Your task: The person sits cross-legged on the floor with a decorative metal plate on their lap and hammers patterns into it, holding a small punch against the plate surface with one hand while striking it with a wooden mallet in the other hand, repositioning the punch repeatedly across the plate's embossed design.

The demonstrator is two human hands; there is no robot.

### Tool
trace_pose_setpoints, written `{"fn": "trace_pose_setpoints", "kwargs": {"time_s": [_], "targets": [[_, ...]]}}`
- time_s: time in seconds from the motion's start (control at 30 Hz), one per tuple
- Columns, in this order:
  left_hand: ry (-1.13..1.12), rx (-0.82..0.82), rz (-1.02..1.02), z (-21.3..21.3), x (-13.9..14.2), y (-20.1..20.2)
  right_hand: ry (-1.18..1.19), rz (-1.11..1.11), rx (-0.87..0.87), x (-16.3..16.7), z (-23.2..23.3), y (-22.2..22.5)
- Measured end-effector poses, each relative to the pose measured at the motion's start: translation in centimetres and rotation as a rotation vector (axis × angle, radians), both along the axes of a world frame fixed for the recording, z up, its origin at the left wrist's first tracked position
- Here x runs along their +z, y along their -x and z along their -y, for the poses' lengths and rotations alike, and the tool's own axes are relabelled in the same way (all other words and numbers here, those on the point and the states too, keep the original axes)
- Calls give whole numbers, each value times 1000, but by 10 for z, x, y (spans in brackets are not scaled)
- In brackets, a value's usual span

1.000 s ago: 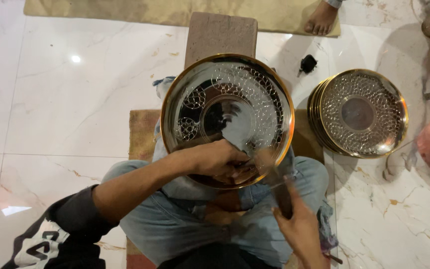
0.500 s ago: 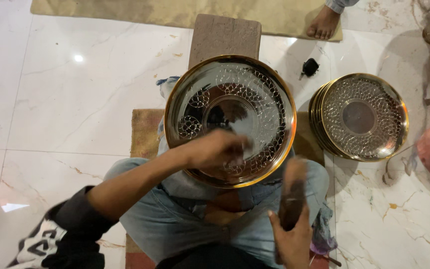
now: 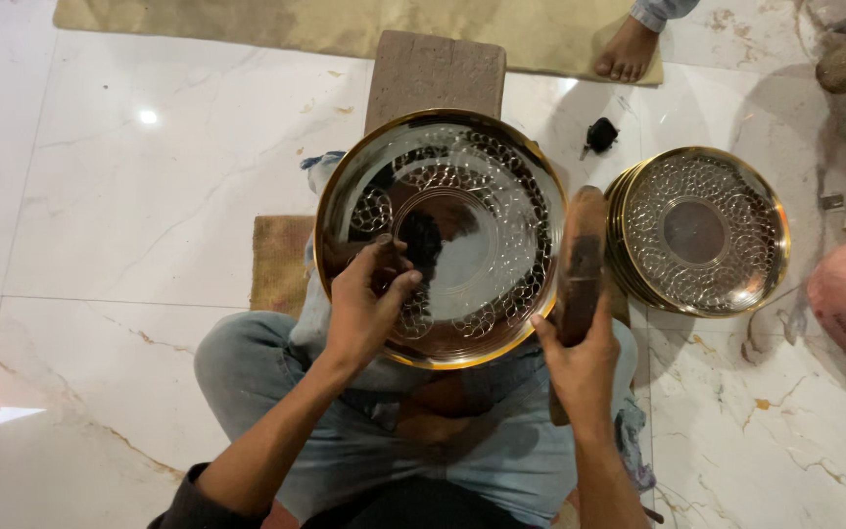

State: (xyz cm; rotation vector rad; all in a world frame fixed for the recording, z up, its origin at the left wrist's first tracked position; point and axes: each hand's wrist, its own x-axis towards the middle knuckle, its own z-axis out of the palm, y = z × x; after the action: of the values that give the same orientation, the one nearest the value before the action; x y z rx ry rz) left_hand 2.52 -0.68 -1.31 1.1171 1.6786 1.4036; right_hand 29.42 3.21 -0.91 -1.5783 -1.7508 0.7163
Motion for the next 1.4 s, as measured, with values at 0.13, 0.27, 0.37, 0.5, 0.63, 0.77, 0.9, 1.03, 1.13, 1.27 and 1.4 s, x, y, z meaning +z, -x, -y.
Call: {"fn": "trace_pose_setpoints", "kwargs": {"time_s": [0.13, 0.27, 0.37, 0.5, 0.63, 0.77, 0.9, 1.03, 1.13, 1.27, 1.4], "targets": [[20, -117, 59, -11, 14, 1, -83, -127, -30, -9, 20, -36], [99, -483, -72, -43, 26, -10, 71, -39, -110, -25, 36, -56], [-94, -720, -270, -73, 26, -19, 284, 74, -60, -21, 35, -64], [11, -896, -403, -92, 15, -22, 74, 94, -14, -1, 27, -69], [-151, -930, -466, -97, 3, -20, 127, -1, -52, 17, 5, -71], [-79, -979, -469, -97, 0, -21, 73, -501, -71, 24, -9, -67], [-146, -1052, -500, -101, 2, -26, 96, 442, 111, 22, -6, -66], [-129, -1194, -506, -109, 5, -29, 217, 329, -19, 2, 28, -63], [-242, -1315, -530, -115, 6, -30, 154, 55, -136, -24, 58, -55], [-129, -1471, -531, -122, 6, -32, 425, 346, -245, -42, 84, -54], [-242, -1473, -492, -121, 2, -28, 242, -17, -264, -46, 87, -53]]}}
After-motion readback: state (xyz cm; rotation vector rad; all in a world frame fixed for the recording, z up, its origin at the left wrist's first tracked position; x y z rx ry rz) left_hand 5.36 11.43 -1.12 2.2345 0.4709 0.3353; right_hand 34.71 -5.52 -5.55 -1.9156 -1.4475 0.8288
